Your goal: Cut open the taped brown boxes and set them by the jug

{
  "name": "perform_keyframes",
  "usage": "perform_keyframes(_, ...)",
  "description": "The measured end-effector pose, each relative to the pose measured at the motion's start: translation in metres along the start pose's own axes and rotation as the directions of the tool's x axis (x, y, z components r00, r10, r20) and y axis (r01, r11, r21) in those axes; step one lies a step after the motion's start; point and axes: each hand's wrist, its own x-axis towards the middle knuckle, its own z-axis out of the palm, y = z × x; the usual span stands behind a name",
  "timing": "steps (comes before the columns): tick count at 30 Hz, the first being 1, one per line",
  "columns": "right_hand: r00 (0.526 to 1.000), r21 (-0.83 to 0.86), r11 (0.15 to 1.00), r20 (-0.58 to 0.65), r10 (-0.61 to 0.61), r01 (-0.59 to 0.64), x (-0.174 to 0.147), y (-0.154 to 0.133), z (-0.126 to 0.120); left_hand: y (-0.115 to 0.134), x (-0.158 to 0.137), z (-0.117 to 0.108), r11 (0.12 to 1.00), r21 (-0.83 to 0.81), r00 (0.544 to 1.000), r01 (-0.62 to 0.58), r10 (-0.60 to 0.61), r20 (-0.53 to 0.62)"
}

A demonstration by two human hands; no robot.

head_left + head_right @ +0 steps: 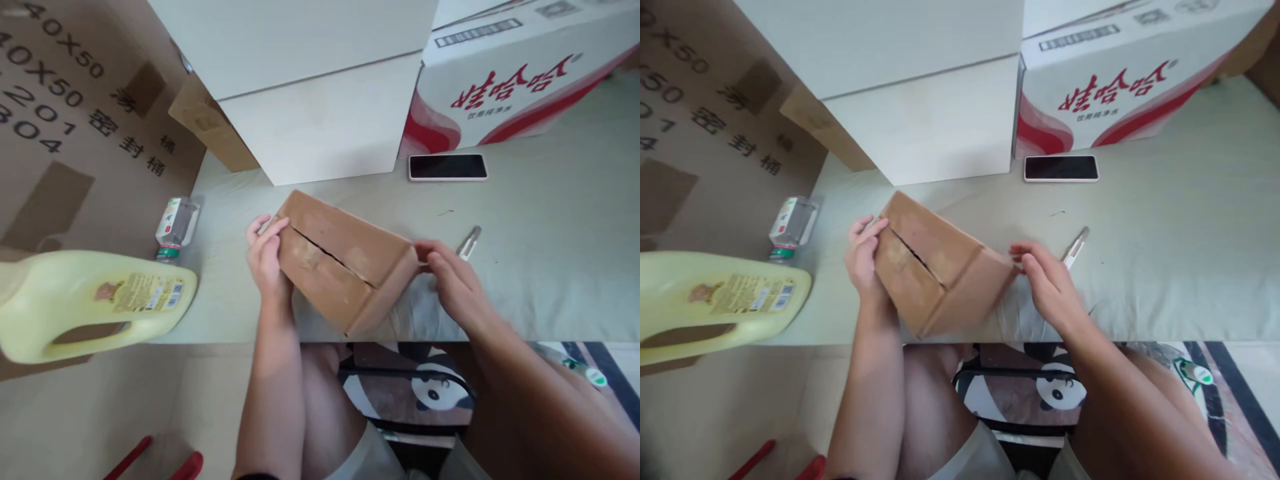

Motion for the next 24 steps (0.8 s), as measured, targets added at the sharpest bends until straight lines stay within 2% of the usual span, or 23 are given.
perform_keyframes(1, 0.994, 0.016, 0.999, 0.102, 0.027, -0.028, 0.001, 0.001, 0.000, 0.001, 0.001, 0.000, 0.998, -0.029, 0.997, 0.056, -0.058, -0.059)
perform_keyframes(2, 0.980, 0.040, 0.999, 0.201, -0.003, -0.005, 0.001, 0.002, 0.000, 0.003, 0.002, 0.001, 0.992, -0.067, 0.989, 0.102, -0.108, -0.096)
perform_keyframes(4, 0.931, 0.058, 0.986, 0.326, -0.164, 0.154, 0.000, 0.001, 0.000, 0.005, 0.000, 0.007, 0.966, -0.170, 0.975, 0.194, -0.209, -0.080)
perform_keyframes(6, 0.879, 0.000, 0.943, 0.362, -0.311, 0.334, -0.001, -0.003, 0.000, 0.005, -0.006, 0.014, 0.890, -0.270, 0.929, 0.368, -0.360, 0.082)
perform_keyframes(7, 0.861, -0.030, 0.919, 0.362, -0.358, 0.394, -0.002, -0.006, -0.001, 0.005, -0.009, 0.018, 0.830, -0.279, 0.874, 0.483, -0.441, 0.201)
perform_keyframes(9, 0.842, -0.044, 0.881, 0.320, -0.434, 0.470, -0.003, -0.010, -0.004, 0.006, -0.017, 0.022, 0.718, -0.183, 0.710, 0.672, -0.553, 0.436)
perform_keyframes(11, 0.835, -0.019, 0.854, 0.221, -0.503, 0.520, -0.004, -0.013, -0.008, 0.007, -0.023, 0.022, 0.662, 0.022, 0.515, 0.749, -0.603, 0.610)
perform_keyframes(12, 0.839, -0.012, 0.847, 0.145, -0.525, 0.532, -0.004, -0.014, -0.010, 0.007, -0.026, 0.022, 0.653, 0.144, 0.412, 0.743, -0.616, 0.671)
perform_keyframes(14, 0.858, -0.037, 0.858, -0.022, -0.514, 0.513, -0.003, -0.015, -0.014, 0.007, -0.029, 0.021, 0.657, 0.387, 0.200, 0.647, -0.637, 0.745)
perform_keyframes(15, 0.868, -0.059, 0.874, -0.098, -0.486, 0.482, -0.003, -0.016, -0.015, 0.005, -0.029, 0.020, 0.677, 0.470, 0.136, 0.566, -0.639, 0.757)
perform_keyframes(16, 0.876, -0.075, 0.890, -0.155, -0.456, 0.450, -0.003, -0.017, -0.016, 0.002, -0.028, 0.021, 0.714, 0.503, 0.147, 0.487, -0.635, 0.758)
perform_keyframes(17, 0.884, -0.081, 0.903, -0.180, -0.431, 0.423, -0.003, -0.018, -0.017, -0.002, -0.026, 0.022, 0.763, 0.487, 0.245, 0.426, -0.615, 0.749)
perform_keyframes(18, 0.895, -0.074, 0.911, -0.169, -0.412, 0.406, -0.002, -0.019, -0.017, -0.006, -0.024, 0.023, 0.822, 0.424, 0.428, 0.381, -0.563, 0.707)
perform_keyframes(19, 0.907, -0.056, 0.916, -0.130, -0.401, 0.397, -0.002, -0.021, -0.017, -0.011, -0.021, 0.025, 0.880, 0.322, 0.666, 0.348, -0.474, 0.576)
perform_keyframes(20, 0.915, -0.029, 0.918, -0.070, -0.396, 0.395, -0.002, -0.022, -0.016, -0.015, -0.018, 0.026, 0.931, 0.195, 0.843, 0.309, -0.363, 0.396)
perform_keyframes(21, 0.921, 0.002, 0.921, 0.006, -0.389, 0.389, -0.002, -0.022, -0.016, -0.019, -0.016, 0.028, 0.968, 0.071, 0.930, 0.241, -0.251, 0.269)
perform_keyframes(22, 0.922, 0.037, 0.926, 0.084, -0.377, 0.375, -0.002, -0.022, -0.016, -0.021, -0.014, 0.030, 0.988, -0.014, 0.968, 0.156, -0.150, 0.202)
perform_keyframes(24, 0.915, 0.137, 0.933, 0.192, -0.356, 0.334, -0.001, -0.020, -0.017, -0.021, -0.012, 0.032, 0.999, -0.048, 0.975, 0.011, 0.000, 0.221)
